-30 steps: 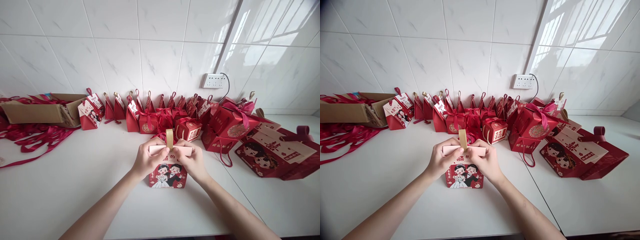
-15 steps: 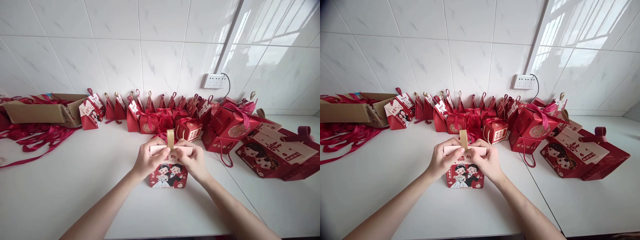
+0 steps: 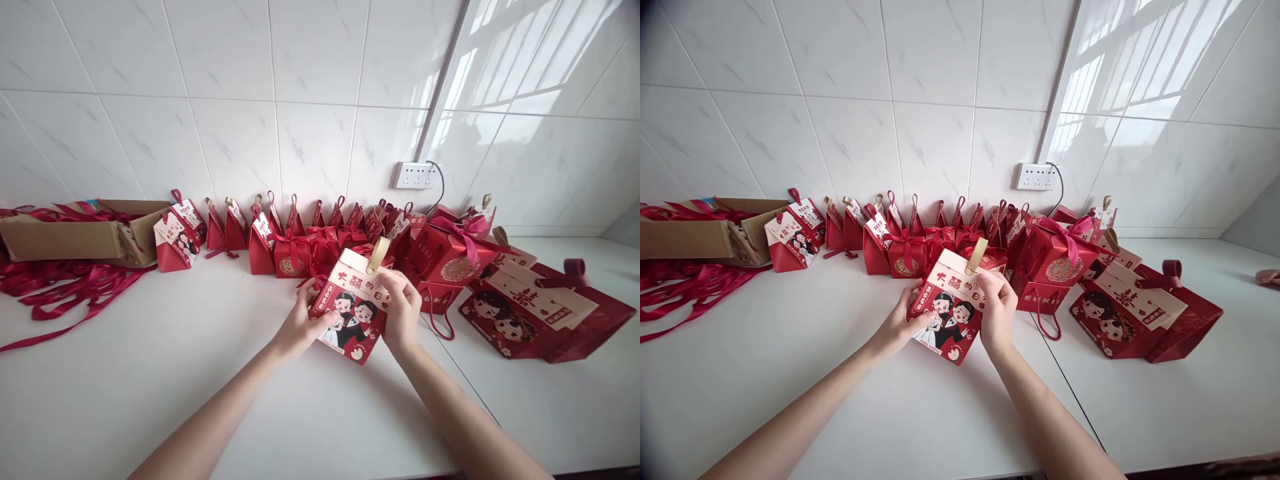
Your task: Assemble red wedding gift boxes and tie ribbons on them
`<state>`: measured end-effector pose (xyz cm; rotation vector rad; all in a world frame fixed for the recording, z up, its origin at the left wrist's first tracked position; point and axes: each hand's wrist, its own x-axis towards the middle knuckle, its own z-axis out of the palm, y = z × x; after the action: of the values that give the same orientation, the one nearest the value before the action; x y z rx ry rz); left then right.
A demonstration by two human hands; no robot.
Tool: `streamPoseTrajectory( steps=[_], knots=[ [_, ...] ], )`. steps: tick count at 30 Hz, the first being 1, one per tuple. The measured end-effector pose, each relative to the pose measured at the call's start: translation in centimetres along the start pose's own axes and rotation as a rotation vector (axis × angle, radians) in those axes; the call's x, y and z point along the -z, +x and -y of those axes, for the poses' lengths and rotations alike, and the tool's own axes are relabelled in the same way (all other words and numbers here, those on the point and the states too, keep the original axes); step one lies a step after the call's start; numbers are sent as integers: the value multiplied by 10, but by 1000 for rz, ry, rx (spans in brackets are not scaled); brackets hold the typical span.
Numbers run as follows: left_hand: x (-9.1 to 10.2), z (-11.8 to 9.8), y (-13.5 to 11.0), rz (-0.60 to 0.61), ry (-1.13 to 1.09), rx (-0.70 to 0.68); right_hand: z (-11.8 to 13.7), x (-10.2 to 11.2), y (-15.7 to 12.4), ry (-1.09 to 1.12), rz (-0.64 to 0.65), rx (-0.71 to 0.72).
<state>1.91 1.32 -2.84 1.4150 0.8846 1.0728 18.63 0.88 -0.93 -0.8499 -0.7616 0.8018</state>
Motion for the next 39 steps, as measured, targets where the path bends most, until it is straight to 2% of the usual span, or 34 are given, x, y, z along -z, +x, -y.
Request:
streamPoseTrajectory(
  steps=[2, 6, 10, 14, 16, 19, 21, 23, 28, 32, 35, 39],
  knots=[
    [0, 3, 3, 21, -51, 48, -1, 1, 5, 61, -74, -22],
    [1, 3, 6, 46, -134, 59, -5, 4, 13, 210, -177, -106],
    [0, -1, 5, 58, -60, -1, -10, 7, 20, 288, -121, -215],
    [0, 0, 1, -113, 186, -264, -16, 8, 27, 395, -93, -242],
    [2, 2, 0, -160, 352, -404, -19, 7, 29, 455, -52, -296],
    [6, 6, 0, -142, 545, -625, -23, 5, 28, 493, -5, -345],
    [8, 6, 0, -121, 630, -774, -24, 4, 26, 512, 12, -326],
    [9, 5, 0, -112, 661, -851, -24, 3, 24, 511, 47, -281],
    [7, 1, -3, -107, 584, -736, -22, 3, 22, 445, 126, -210],
    [4, -1, -5, -137, 439, -597, -18, 4, 22, 388, 108, -275],
    [3, -3, -3, -205, 230, -423, -17, 5, 20, 288, 75, -330],
    [5, -7, 4, -314, -110, -99, -20, 5, 15, 101, 109, -417]
  ],
)
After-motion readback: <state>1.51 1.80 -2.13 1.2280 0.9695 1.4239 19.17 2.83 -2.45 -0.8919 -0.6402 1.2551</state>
